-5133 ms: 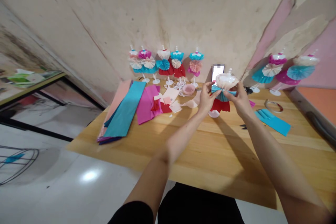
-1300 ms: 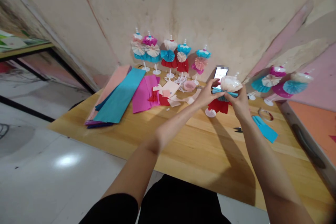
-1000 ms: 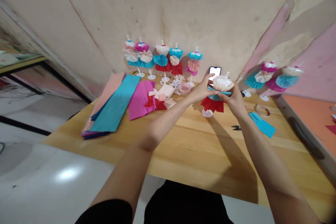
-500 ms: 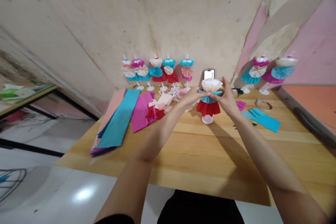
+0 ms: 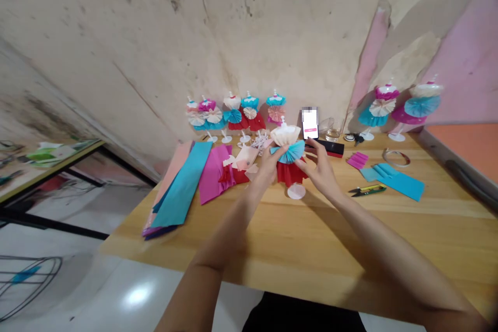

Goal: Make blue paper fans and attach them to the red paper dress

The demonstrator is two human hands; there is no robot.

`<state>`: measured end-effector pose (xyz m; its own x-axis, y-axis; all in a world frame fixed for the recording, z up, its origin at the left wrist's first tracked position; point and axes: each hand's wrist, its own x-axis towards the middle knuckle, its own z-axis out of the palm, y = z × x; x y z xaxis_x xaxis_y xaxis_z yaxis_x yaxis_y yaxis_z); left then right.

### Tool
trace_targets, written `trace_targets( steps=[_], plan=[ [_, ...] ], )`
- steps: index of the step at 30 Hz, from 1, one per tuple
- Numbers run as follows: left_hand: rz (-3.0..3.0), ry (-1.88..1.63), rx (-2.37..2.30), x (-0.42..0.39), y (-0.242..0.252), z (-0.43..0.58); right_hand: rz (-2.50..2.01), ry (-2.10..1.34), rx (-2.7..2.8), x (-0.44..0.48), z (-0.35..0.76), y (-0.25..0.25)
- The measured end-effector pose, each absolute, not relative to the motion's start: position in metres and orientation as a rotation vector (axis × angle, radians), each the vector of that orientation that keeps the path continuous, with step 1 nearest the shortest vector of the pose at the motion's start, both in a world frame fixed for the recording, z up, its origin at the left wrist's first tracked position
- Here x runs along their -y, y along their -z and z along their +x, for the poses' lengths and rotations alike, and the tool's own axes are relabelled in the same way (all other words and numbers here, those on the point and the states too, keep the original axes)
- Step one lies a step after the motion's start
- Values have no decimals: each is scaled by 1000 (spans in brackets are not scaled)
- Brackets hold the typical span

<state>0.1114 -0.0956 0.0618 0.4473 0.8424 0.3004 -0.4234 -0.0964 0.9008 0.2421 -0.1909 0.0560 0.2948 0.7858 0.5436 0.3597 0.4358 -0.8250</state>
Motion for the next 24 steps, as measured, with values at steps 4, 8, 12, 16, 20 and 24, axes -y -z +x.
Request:
trace_targets(
  steps=[4, 8, 12, 16, 20, 24],
  plan=[
    [1090, -1167, -527, 82, -66, 136, -1217, -534, 1238, 199, 255, -46],
    [987, -1042, -626, 74, -51, 171, -1169, -1202, 980, 217, 273, -22],
    [932, -982, -649, 73, -22, 194, -1155, -1437, 768, 234, 289, 5],
    [892, -944, -657, 70, -3, 203, -1189, -1286, 790, 243, 296, 25],
    [899, -910, -619, 61, -7, 211, -1225, -1237, 789, 246, 297, 34],
    [881, -782, -553, 61, -21, 222, -1288, -1173, 888, 250, 306, 29]
  ],
)
